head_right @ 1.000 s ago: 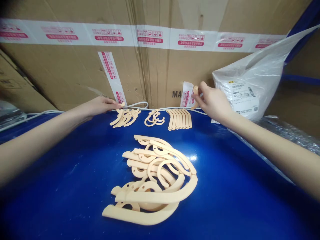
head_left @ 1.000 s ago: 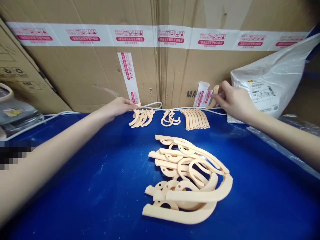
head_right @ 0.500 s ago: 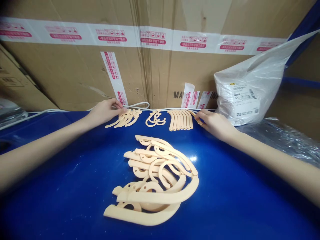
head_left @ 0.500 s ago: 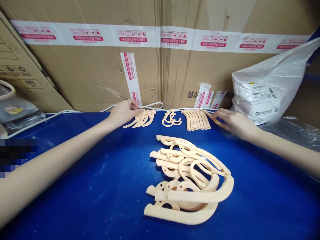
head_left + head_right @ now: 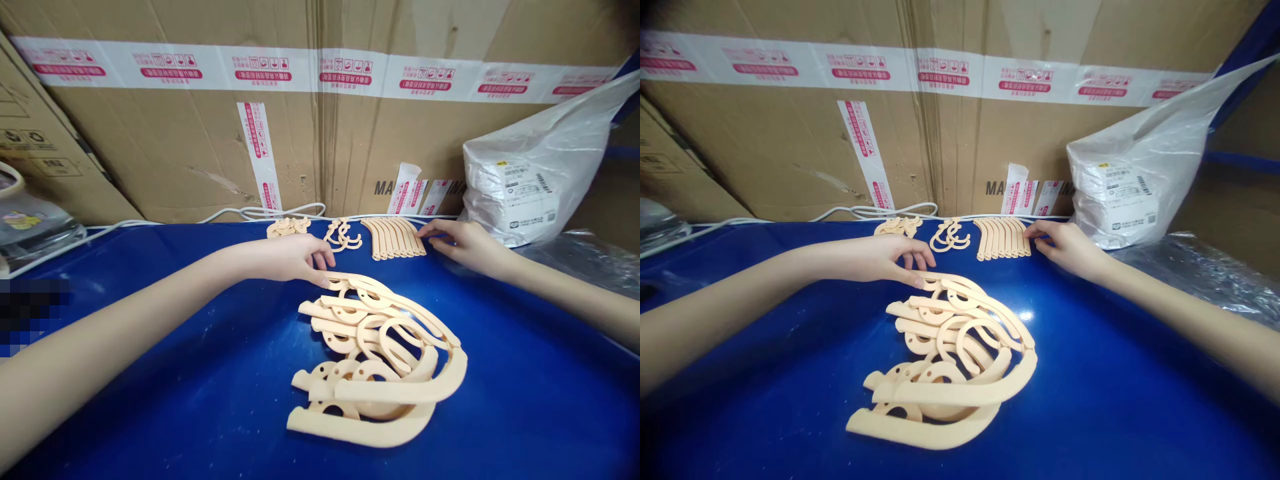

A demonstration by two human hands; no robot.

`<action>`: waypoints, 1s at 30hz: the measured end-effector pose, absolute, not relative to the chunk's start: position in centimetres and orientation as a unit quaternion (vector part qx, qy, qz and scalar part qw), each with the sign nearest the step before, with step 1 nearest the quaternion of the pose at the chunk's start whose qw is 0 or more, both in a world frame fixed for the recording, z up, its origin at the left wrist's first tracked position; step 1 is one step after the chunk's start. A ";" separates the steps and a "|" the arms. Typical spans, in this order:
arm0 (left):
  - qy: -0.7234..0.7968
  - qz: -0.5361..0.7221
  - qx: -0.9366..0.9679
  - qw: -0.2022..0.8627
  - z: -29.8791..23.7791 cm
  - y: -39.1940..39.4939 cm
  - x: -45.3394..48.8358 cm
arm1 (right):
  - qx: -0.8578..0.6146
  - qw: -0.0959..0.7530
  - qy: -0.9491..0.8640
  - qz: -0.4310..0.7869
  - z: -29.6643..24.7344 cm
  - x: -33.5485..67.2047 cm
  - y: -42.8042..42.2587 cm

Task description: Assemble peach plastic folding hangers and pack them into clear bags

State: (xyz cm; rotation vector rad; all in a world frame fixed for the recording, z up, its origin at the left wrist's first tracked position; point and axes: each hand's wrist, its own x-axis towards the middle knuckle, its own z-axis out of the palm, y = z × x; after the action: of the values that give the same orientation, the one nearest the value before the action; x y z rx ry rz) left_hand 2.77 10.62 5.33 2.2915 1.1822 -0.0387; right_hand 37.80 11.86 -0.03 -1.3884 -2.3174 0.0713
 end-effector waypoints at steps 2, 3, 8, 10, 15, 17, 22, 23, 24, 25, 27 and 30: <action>0.439 -0.028 0.854 0.277 5.4 10.8 2.8 | -0.503 0.221 -0.835 0.029 0.1 37.7 11.8; 0.437 -0.033 0.855 0.277 5.6 10.8 2.8 | -0.505 0.222 -0.834 0.029 0.3 37.6 11.8; 0.426 -0.044 0.862 0.272 6.0 10.2 3.0 | -0.502 0.243 -0.830 0.032 2.1 35.5 11.0; 0.422 -0.041 0.864 0.270 6.0 10.1 2.9 | -0.487 0.250 -0.836 0.044 3.1 33.7 9.7; 0.411 0.012 0.872 0.265 5.5 10.2 2.2 | -0.460 0.093 -0.873 0.135 4.7 29.5 5.3; 0.410 0.049 0.870 0.269 5.3 10.0 2.2 | -0.456 0.055 -0.866 0.196 4.8 28.7 4.1; 0.444 0.126 0.846 0.268 4.4 9.0 4.0 | -0.440 0.122 -0.837 0.301 4.7 27.9 4.2; 0.453 0.138 0.834 0.284 4.4 8.8 4.5 | -0.440 0.156 -0.830 0.304 4.7 27.8 4.4; 0.453 0.154 0.818 0.320 4.3 8.7 5.0 | -0.441 0.192 -0.823 0.302 4.9 27.6 4.7; 0.443 0.177 0.797 0.370 4.4 8.6 5.4 | -0.442 0.226 -0.816 0.297 5.1 27.5 5.0; 0.415 0.236 0.745 0.466 4.7 8.7 6.0 | -0.448 0.276 -0.804 0.278 5.6 27.3 5.6; 0.416 0.315 0.696 0.493 5.6 9.1 6.4 | -0.461 0.294 -0.808 0.220 6.4 27.2 6.6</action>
State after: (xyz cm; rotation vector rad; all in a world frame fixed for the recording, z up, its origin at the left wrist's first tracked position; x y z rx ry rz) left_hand 6.37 9.09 5.55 1.6879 1.0094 0.7639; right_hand 27.21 6.58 6.42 -1.2267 -2.1502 0.5859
